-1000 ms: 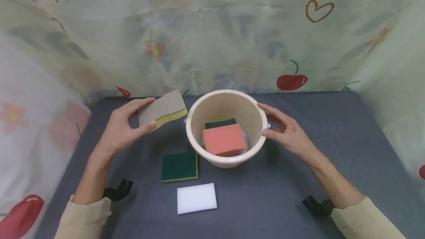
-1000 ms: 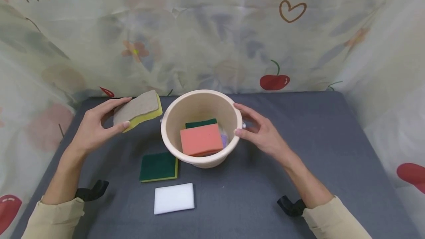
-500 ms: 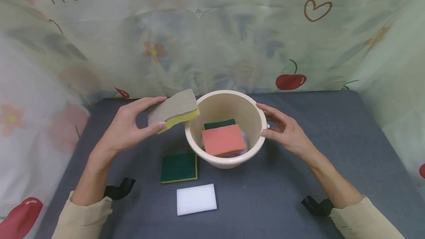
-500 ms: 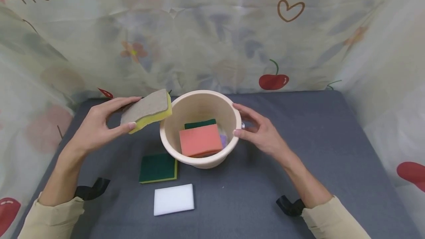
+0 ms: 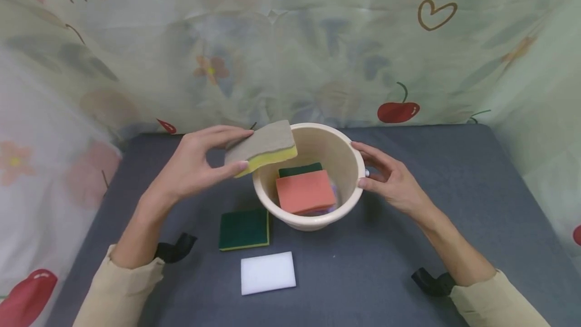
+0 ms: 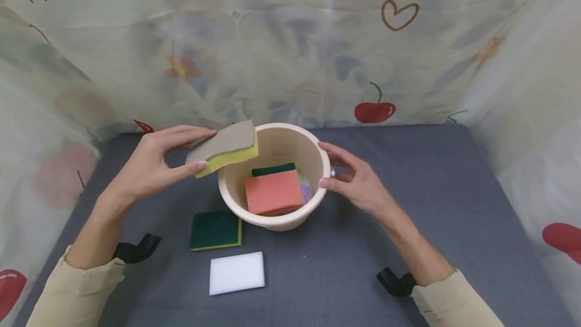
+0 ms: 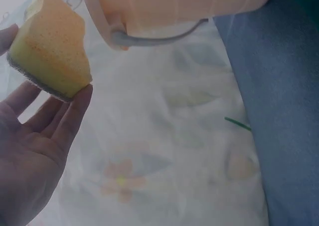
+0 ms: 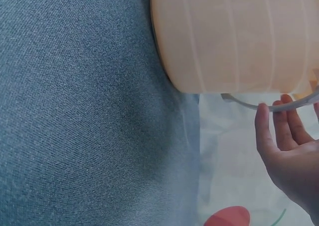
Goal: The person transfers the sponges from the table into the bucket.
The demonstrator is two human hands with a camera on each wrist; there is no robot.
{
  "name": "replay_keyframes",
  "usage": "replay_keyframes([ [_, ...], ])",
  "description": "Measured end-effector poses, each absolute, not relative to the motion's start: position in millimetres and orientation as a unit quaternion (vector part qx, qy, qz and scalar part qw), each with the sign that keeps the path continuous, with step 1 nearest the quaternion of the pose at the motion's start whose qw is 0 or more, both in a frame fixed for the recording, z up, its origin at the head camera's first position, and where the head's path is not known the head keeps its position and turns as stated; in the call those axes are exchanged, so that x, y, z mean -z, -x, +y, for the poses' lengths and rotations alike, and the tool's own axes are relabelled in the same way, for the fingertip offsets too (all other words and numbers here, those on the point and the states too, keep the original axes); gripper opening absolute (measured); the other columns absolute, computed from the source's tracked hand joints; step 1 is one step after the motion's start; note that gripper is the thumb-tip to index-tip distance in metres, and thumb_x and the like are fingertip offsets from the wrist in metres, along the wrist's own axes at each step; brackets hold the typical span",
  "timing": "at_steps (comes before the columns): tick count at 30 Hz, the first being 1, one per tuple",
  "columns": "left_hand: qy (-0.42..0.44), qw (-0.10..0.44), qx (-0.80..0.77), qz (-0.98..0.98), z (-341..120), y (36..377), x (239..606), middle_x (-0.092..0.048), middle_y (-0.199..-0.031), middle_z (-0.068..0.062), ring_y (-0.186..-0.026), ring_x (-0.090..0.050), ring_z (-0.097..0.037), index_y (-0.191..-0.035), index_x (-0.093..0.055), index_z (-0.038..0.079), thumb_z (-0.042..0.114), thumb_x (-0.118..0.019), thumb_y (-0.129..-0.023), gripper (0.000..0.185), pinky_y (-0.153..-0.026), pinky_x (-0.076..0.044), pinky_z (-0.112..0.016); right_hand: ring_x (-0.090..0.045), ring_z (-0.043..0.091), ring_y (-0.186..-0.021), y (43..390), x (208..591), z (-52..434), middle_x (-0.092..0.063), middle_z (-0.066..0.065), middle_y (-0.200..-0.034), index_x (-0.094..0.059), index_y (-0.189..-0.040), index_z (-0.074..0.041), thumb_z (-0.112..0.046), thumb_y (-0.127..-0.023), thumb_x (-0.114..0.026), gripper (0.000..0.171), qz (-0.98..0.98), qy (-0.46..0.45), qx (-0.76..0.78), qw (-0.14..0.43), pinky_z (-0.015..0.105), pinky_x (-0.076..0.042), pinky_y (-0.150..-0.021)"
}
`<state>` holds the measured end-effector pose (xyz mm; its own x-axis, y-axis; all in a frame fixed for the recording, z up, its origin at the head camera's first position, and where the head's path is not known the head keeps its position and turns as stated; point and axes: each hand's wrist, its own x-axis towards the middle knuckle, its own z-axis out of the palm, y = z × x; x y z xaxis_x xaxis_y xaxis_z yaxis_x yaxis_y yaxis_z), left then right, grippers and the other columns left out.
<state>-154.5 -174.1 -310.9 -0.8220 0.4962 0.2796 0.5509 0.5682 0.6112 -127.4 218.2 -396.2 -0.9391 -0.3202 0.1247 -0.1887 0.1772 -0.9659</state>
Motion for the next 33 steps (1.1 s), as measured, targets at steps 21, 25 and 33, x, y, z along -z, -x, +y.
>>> replay_keyframes([
  [21, 0.33, 0.046, 0.38, -0.863, -142, 165, 314, -0.069, -0.122, 0.005, -0.108, -0.064, -0.01, -0.127, -0.07, 0.023, 0.037, -0.08, -0.084, 0.046, -0.088, -0.054, -0.033, -0.049, 0.017, -0.126, 125, 400, 217, -0.048, 0.009, -0.145, -0.044, -0.151, -0.018, 0.001, -0.09, -0.07, 0.069, 0.769, 0.167, 0.615, 0.048, 0.021, -0.051, -0.092],
  [25, 0.327, 0.048, 0.366, -0.87, -138, 165, 315, -0.07, -0.114, 0.007, -0.1, -0.063, -0.009, -0.123, -0.072, 0.026, 0.04, -0.08, -0.084, 0.043, -0.085, -0.051, -0.035, -0.049, 0.018, -0.126, 125, 400, 218, -0.048, 0.009, -0.145, -0.043, -0.152, -0.018, -0.001, -0.091, -0.07, 0.069, 0.77, 0.169, 0.614, 0.05, 0.022, -0.051, -0.092],
  [33, 0.328, 0.026, 0.332, -0.884, -129, 166, 315, -0.07, -0.105, 0.01, -0.085, -0.056, -0.008, -0.123, -0.072, 0.025, 0.047, -0.076, -0.085, 0.044, -0.068, -0.046, -0.033, -0.047, 0.02, -0.128, 125, 399, 216, -0.047, 0.007, -0.147, -0.043, -0.152, -0.02, -0.005, -0.092, -0.07, 0.068, 0.775, 0.163, 0.608, 0.053, 0.02, -0.05, -0.094],
])
